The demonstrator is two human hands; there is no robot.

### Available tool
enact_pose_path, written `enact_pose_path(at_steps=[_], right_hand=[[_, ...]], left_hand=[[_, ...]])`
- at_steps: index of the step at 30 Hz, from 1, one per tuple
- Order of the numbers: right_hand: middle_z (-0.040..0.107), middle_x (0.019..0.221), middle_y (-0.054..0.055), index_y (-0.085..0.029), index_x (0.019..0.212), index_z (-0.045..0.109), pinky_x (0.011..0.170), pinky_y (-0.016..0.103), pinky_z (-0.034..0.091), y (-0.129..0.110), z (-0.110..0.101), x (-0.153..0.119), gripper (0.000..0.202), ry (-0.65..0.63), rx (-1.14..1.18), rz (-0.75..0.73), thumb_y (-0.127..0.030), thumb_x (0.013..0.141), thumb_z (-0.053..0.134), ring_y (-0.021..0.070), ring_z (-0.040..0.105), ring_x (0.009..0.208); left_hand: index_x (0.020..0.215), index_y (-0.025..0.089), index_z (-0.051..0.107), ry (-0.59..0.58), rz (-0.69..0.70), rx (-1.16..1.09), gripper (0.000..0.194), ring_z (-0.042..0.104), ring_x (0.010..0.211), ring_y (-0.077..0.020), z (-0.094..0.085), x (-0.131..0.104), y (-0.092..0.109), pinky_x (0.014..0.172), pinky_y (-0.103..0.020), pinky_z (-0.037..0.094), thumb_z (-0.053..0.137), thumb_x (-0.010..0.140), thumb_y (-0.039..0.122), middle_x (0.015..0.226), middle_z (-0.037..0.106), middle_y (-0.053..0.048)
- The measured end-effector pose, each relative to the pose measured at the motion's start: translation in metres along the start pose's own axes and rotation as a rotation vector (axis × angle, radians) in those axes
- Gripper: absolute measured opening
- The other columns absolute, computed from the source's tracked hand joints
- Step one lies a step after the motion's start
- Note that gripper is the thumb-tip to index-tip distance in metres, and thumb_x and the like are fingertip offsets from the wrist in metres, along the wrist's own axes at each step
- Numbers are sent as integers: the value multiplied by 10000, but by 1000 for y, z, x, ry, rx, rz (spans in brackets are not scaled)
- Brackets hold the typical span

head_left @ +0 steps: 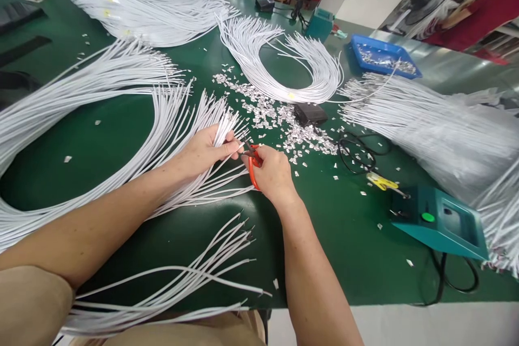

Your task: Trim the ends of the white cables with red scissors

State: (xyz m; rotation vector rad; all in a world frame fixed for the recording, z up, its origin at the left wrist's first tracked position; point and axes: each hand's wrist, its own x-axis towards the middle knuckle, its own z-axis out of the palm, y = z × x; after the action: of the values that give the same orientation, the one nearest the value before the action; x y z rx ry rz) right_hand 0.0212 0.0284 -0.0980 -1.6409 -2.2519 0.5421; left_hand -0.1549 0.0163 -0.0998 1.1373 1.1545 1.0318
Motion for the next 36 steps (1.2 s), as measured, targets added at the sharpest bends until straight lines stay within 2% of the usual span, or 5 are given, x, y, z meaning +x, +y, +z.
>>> enact_pose_path(at_steps=[6,17,21,26,36], right_hand=[[603,687,23,-185,638,570,609,277,293,2,2,0,276,59,-67,-41,-353,857,583,143,508,635],[616,705,45,-179,658,612,636,285,329,9,4,0,231,129,-83,-73,-315,843,589,163,537,683],[636,702,19,-176,689,657,615,269,365,9,-5,1,161,65,255,60,-300,784,617,138,515,633],[670,712,-1,-173,823,739,636,254,426,-4,-12,-1,214,128,853,159,-356,748,659,126,541,648],[681,720,-9,-180,771,758,673,251,446,-7,-5,1,144,107,1099,267,-290,682,731,104,545,635]], left_hand=[[804,176,540,61,23,83,260,632,739,-133,1,0,1,733,-269,474,760,718,282,801,660,19],[788,198,505,59,95,141,160,698,805,-180,2,-2,1,814,-314,492,633,834,284,638,671,28],[814,192,524,102,38,150,209,703,748,-169,3,-1,2,759,-299,509,696,784,307,784,715,9],[788,185,554,117,49,253,225,684,703,-155,8,-3,3,739,-283,508,736,739,308,738,698,18],[799,182,535,39,10,129,214,688,711,-164,8,-3,0,748,-316,519,701,774,314,783,714,-10]])
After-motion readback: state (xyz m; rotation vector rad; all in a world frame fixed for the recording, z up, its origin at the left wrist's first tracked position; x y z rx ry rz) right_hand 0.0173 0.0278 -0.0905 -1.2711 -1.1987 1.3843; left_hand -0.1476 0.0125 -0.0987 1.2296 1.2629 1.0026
